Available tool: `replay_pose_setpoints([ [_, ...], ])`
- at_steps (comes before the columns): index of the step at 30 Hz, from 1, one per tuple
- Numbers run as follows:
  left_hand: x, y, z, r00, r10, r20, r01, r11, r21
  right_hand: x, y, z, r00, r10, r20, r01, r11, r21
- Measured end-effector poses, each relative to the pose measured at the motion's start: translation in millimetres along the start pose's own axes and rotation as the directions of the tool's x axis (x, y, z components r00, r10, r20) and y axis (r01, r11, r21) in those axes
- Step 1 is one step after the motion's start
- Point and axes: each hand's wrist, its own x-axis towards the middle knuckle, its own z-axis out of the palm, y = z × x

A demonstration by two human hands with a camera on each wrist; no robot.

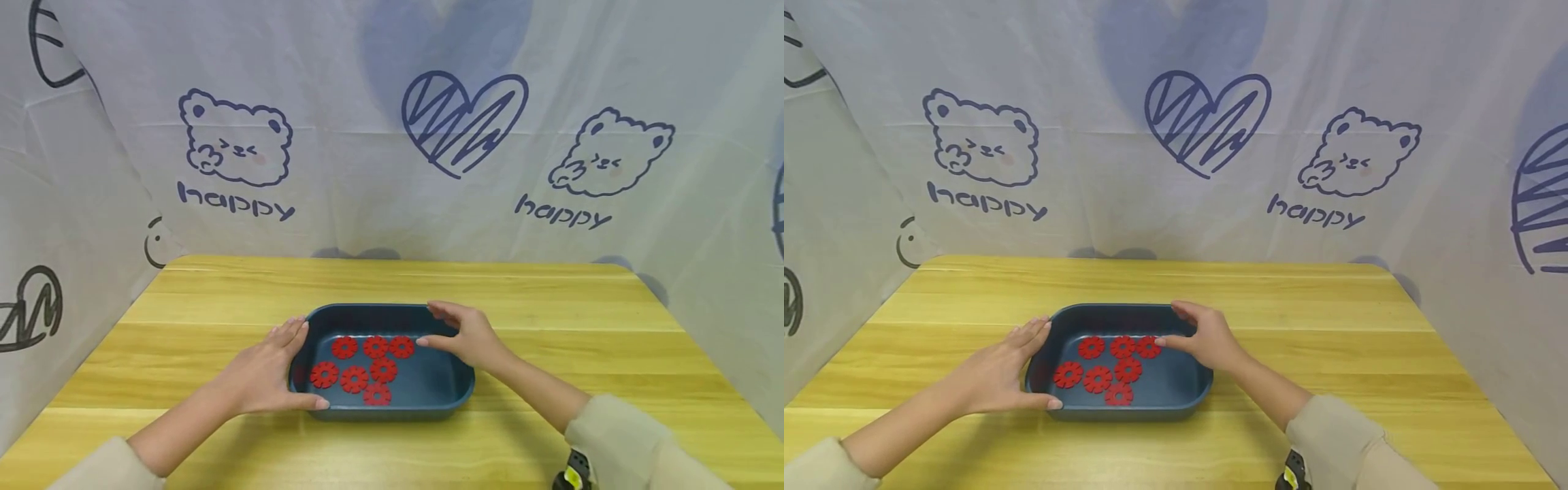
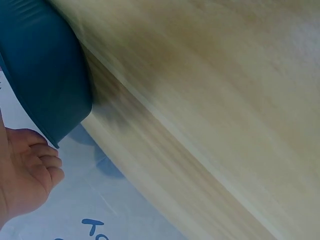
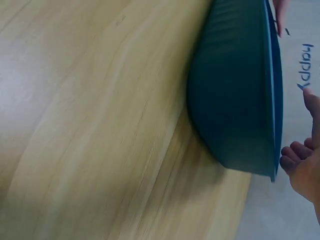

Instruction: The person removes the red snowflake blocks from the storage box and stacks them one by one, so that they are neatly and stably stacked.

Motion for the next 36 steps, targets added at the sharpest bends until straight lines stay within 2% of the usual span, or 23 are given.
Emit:
replay_pose_setpoints([
  [10, 1.5, 2.3, 2.7, 1.0, -0.009, 0.018, 0.009, 1.0, -0.015, 9.4, 1.3, 20.8, 0.994, 0.101, -0.034, -0.1, 0.995, 0.025],
  [17, 1.6, 2.6, 2.0, 1.0, -0.002, 0.02, 0.002, 1.0, -0.004, 15.4, -0.8, 33.7, 0.97, 0.23, -0.083, -0.228, 0.973, 0.031],
  [22, 1.5, 2.5, 1.2, 1.0, 0.002, 0.02, -0.002, 1.0, 0.004, 18.6, -0.6, 41.4, 0.952, 0.294, -0.088, -0.298, 0.954, -0.033],
  [28, 1.1, 2.0, 0.8, 1.0, 0.001, 0.019, -0.001, 1.0, 0.002, 21.4, 3.3, 49.4, 0.942, 0.33, -0.066, -0.335, 0.937, -0.102],
  [36, -1.2, 0.8, 2.8, 1.0, -0.005, 0.011, 0.005, 1.0, -0.003, 24.2, 3.3, 54.5, 0.949, 0.31, -0.065, -0.316, 0.934, -0.164],
])
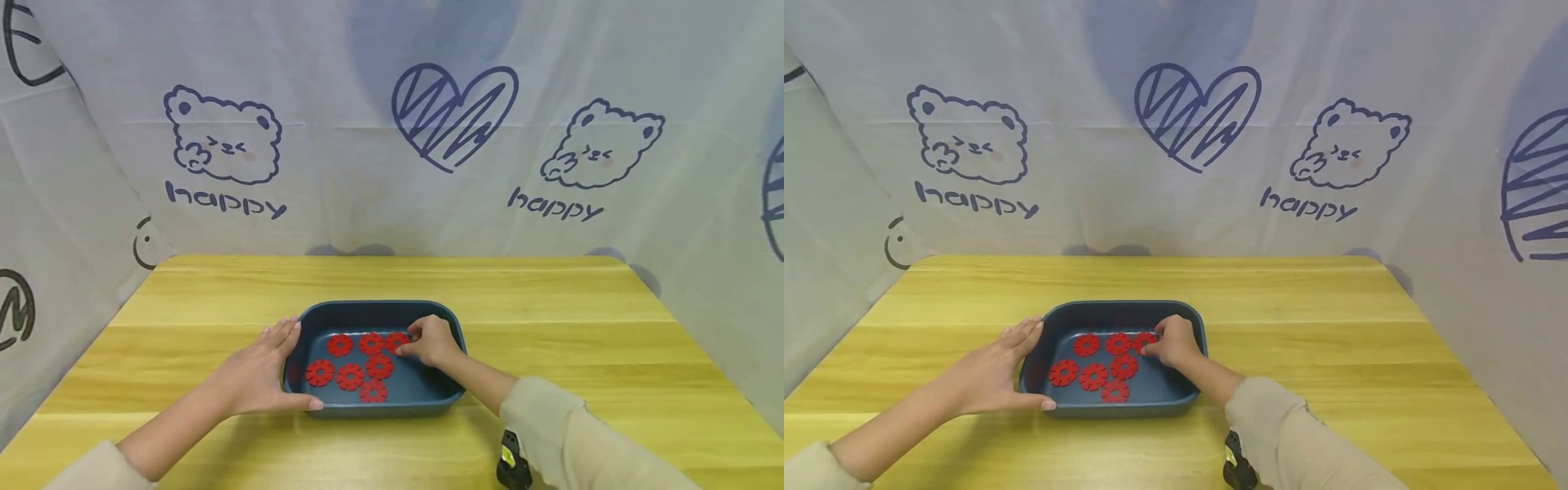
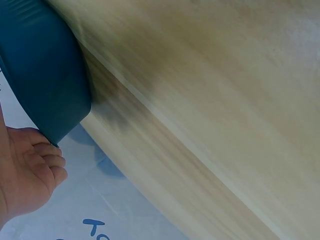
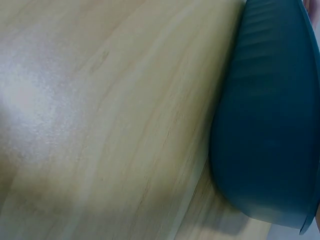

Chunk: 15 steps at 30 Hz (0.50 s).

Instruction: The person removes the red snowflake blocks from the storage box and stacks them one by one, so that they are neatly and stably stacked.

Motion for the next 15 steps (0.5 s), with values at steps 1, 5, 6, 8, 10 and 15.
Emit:
replay_pose_setpoints([
  [1, -0.6, 0.1, 0.3, 1.0, -0.002, 0.001, 0.002, 1.0, -0.002, 0.3, -0.1, 0.5, 1.0, -0.003, -0.002, 0.003, 1.0, -0.008],
  [5, -2.7, -0.2, 0.6, 1.0, -0.001, -0.003, 0.001, 1.0, 0.0, 1.4, -0.6, 3.5, 1.0, -0.008, -0.002, 0.008, 1.0, -0.029],
  [6, -2.7, -0.5, 0.6, 1.0, -0.001, -0.007, 0.001, 1.0, -0.002, 1.6, -0.5, 4.1, 1.0, -0.009, -0.003, 0.009, 0.999, -0.034],
  [8, -2.1, -0.3, 0.2, 1.0, 0.007, -0.016, -0.007, 1.0, 0.002, 2.0, -0.1, 5.3, 1.0, -0.012, -0.013, 0.011, 0.999, -0.048],
  [10, -0.9, 0.0, 0.3, 1.0, 0.011, -0.019, -0.011, 1.0, 0.003, 2.2, 0.2, 5.7, 1.0, -0.019, -0.023, 0.018, 0.998, -0.068],
  [15, 1.7, 0.6, 1.4, 1.0, 0.007, -0.012, -0.007, 1.0, 0.0, 2.2, 1.3, 3.6, 0.999, -0.033, -0.034, 0.029, 0.994, -0.104],
])
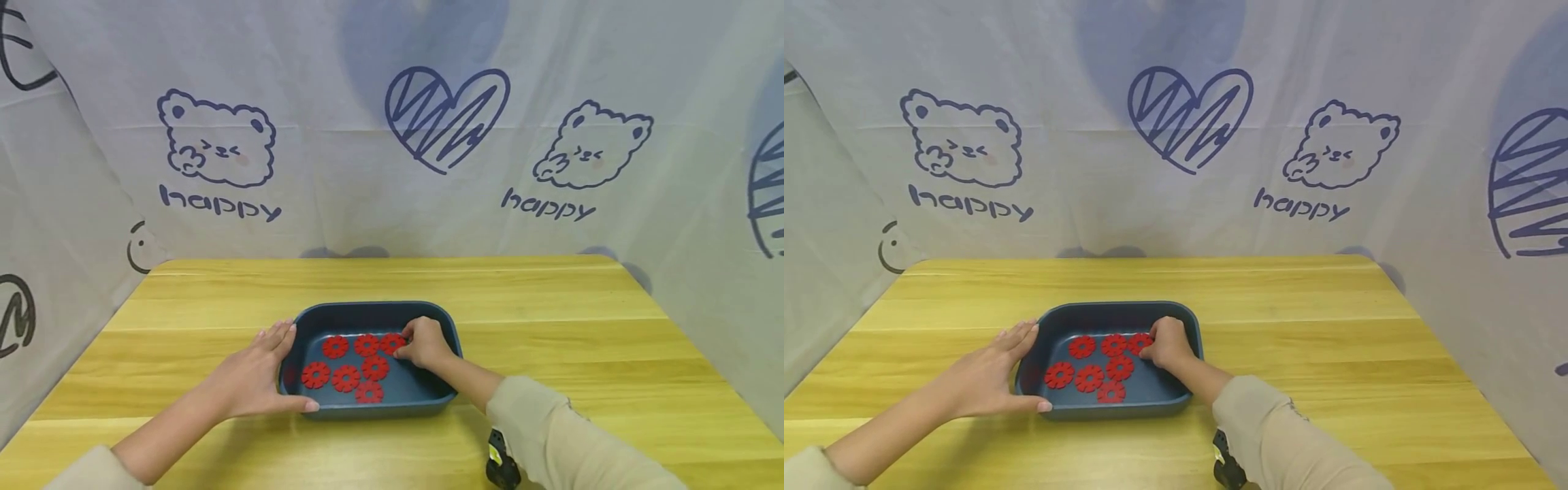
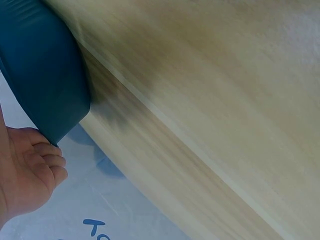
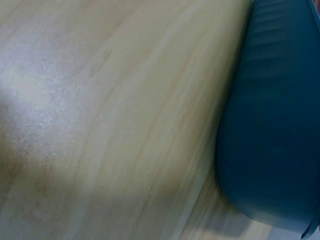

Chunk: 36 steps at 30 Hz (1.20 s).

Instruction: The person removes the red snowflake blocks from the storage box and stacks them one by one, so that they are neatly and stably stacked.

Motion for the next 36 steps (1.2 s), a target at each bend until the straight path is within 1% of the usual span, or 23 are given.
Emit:
replay_pose_setpoints([
  [6, 1.5, 0.7, -1.5, 1.0, 0.002, 0.003, -0.002, 1.0, 0.002, 0.4, -0.2, -1.9, 1.0, -0.028, -0.008, 0.028, 1.0, -0.01],
  [11, 0.4, -0.4, -2.4, 1.0, -0.015, 0.012, 0.015, 1.0, 0.003, 2.3, -1.8, -0.7, 0.998, -0.053, -0.013, 0.053, 0.998, -0.023],
  [19, -0.4, -1.7, -3.8, 1.0, -0.013, 0.02, 0.013, 1.0, 0.009, 2.8, -5.0, 0.7, 0.998, -0.061, -0.012, 0.06, 0.997, -0.042],
  [26, -0.3, 0.3, -4.6, 0.999, -0.03, 0.037, 0.03, 0.999, 0.012, 1.1, -5.1, -0.9, 0.998, -0.062, -0.002, 0.062, 0.998, -0.028],
  [36, -0.1, -0.5, -2.7, 0.998, -0.037, 0.044, 0.037, 0.999, 0.009, -1.8, -4.6, -3.5, 0.997, -0.072, 0.016, 0.072, 0.997, 0.001],
])
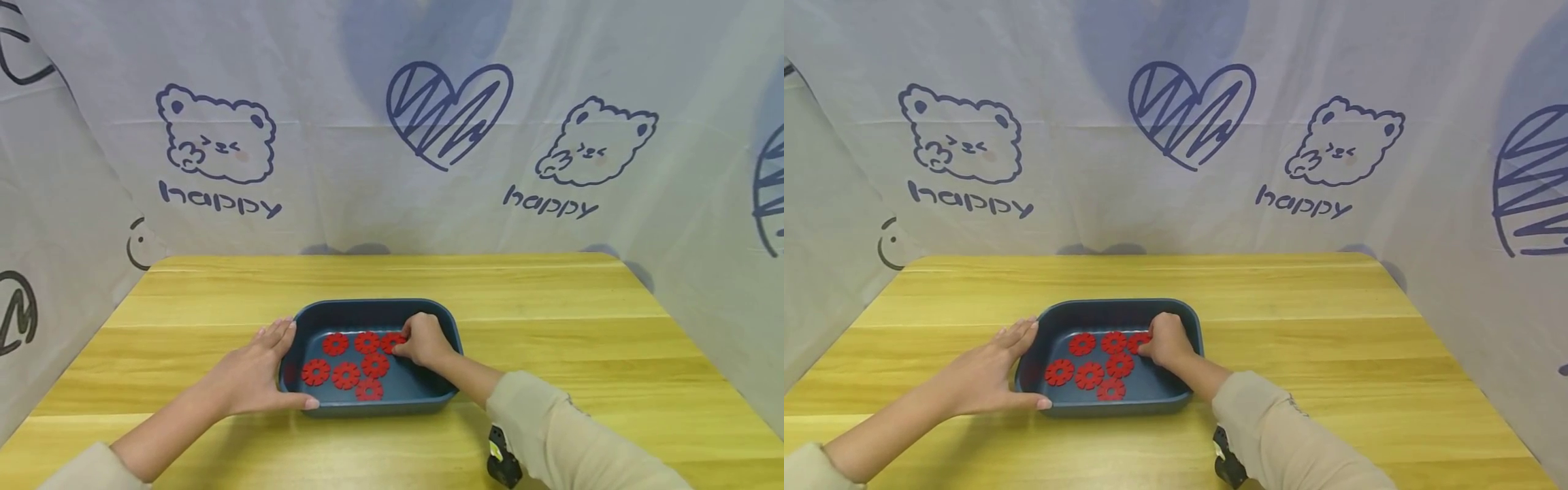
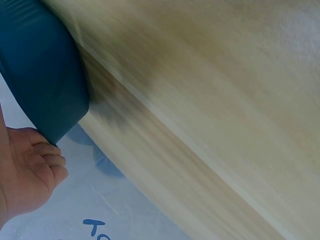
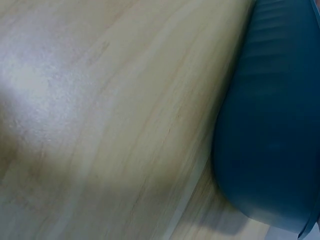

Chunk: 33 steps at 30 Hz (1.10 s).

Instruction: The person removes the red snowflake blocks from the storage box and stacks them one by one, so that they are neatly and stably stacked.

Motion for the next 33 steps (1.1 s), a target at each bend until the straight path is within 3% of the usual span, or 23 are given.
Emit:
replay_pose_setpoints([
  [5, -0.2, 0.3, -0.4, 1.0, -0.004, 0.004, 0.004, 1.0, -0.004, 0.0, -0.5, -2.2, 1.0, -0.017, -0.008, 0.017, 1.0, 0.007],
  [10, -0.7, 0.3, 0.5, 1.0, 0.002, -0.006, -0.002, 1.0, -0.006, -1.3, -0.4, -4.7, 0.993, -0.097, -0.062, 0.1, 0.994, 0.035],
  [21, -0.1, -0.3, -1.6, 0.999, 0.045, -0.029, -0.045, 0.999, 0.022, -12.2, -0.8, -12.9, 0.958, -0.248, -0.143, 0.265, 0.958, 0.11],
  [29, 0.7, 0.0, -2.7, 0.999, 0.039, -0.013, -0.039, 0.999, 0.025, -15.2, 3.4, -17.3, 0.928, -0.312, -0.202, 0.335, 0.938, 0.088],
  [33, 0.8, 0.1, -2.1, 0.999, 0.038, -0.006, -0.037, 0.999, 0.018, -16.4, 5.9, -19.1, 0.923, -0.314, -0.22, 0.343, 0.933, 0.106],
])
